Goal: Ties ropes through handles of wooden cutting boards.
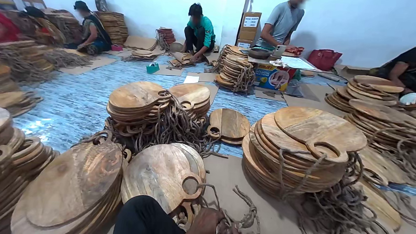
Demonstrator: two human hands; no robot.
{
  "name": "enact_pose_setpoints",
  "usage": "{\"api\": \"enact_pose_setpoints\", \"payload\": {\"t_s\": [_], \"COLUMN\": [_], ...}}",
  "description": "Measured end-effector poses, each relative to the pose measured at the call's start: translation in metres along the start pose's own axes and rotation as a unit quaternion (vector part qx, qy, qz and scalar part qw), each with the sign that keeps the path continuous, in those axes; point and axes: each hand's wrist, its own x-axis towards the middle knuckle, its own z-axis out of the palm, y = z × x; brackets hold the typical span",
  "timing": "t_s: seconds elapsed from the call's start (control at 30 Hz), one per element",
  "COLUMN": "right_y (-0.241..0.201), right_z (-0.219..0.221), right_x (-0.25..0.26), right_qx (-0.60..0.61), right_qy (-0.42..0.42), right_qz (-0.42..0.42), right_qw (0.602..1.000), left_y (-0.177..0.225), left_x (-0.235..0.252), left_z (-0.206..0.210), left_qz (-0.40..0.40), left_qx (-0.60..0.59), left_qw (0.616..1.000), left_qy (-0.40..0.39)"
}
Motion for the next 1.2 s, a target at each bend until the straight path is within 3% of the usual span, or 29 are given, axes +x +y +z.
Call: {"api": "enact_pose_setpoints", "payload": {"t_s": [0.1, 0.23, 0.4, 0.47, 0.57, 0.63, 0.7, 0.73, 0.8, 0.83, 0.93, 1.0, 1.07, 1.13, 1.2], "right_y": [-0.005, -0.014, -0.012, -0.013, -0.013, -0.014, -0.009, -0.005, -0.001, -0.008, -0.045, -0.069, -0.089, -0.098, -0.099], "right_z": [-0.004, -0.011, -0.004, 0.002, 0.007, 0.012, 0.009, 0.004, -0.013, -0.024, -0.05, -0.08, -0.111, -0.149, -0.206], "right_x": [0.011, 0.022, 0.01, 0.0, -0.012, -0.018, -0.015, -0.004, 0.023, 0.038, 0.068, 0.075, 0.062, 0.037, 0.018], "right_qx": [0.01, 0.054, 0.048, 0.046, 0.058, 0.061, 0.048, 0.033, 0.025, 0.025, -0.046, -0.177, -0.266, -0.267, -0.314], "right_qy": [0.024, 0.072, 0.05, 0.033, 0.036, 0.039, 0.023, 0.007, 0.029, 0.057, 0.074, 0.066, 0.1, 0.156, 0.257], "right_qz": [-0.022, -0.027, 0.021, 0.034, 0.037, 0.028, 0.018, 0.011, 0.007, 0.017, 0.005, -0.048, -0.104, -0.202, -0.302], "right_qw": [0.999, 0.996, 0.997, 0.998, 0.997, 0.997, 0.998, 0.999, 0.999, 0.998, 0.996, 0.981, 0.953, 0.929, 0.863], "left_y": [0.005, 0.007, 0.006, 0.001, -0.007, -0.013, -0.01, -0.006, 0.004, 0.009, 0.011, 0.012, 0.013, 0.011, 0.004], "left_x": [0.001, -0.006, -0.005, -0.003, -0.004, 0.001, -0.004, -0.006, -0.004, -0.002, -0.007, -0.011, -0.011, -0.011, -0.008], "left_z": [-0.007, 0.007, 0.001, 0.004, 0.01, 0.017, 0.015, 0.005, -0.004, -0.004, 0.003, 0.008, 0.009, 0.011, 0.012], "left_qz": [0.012, 0.087, 0.047, 0.073, 0.123, 0.167, 0.115, 0.036, -0.094, -0.114, -0.066, -0.049, -0.061, -0.087, -0.099], "left_qx": [0.013, -0.006, 0.011, 0.018, 0.019, 0.026, 0.035, 0.039, 0.059, 0.062, 0.038, -0.006, -0.056, -0.111, -0.159], "left_qw": [0.999, 0.991, 0.995, 0.989, 0.984, 0.97, 0.982, 0.996, 0.992, 0.989, 0.997, 0.998, 0.993, 0.982, 0.973], "left_qy": [0.043, 0.103, 0.086, 0.125, 0.124, 0.177, 0.149, 0.068, -0.065, -0.077, 0.004, 0.044, 0.088, 0.123, 0.135]}}
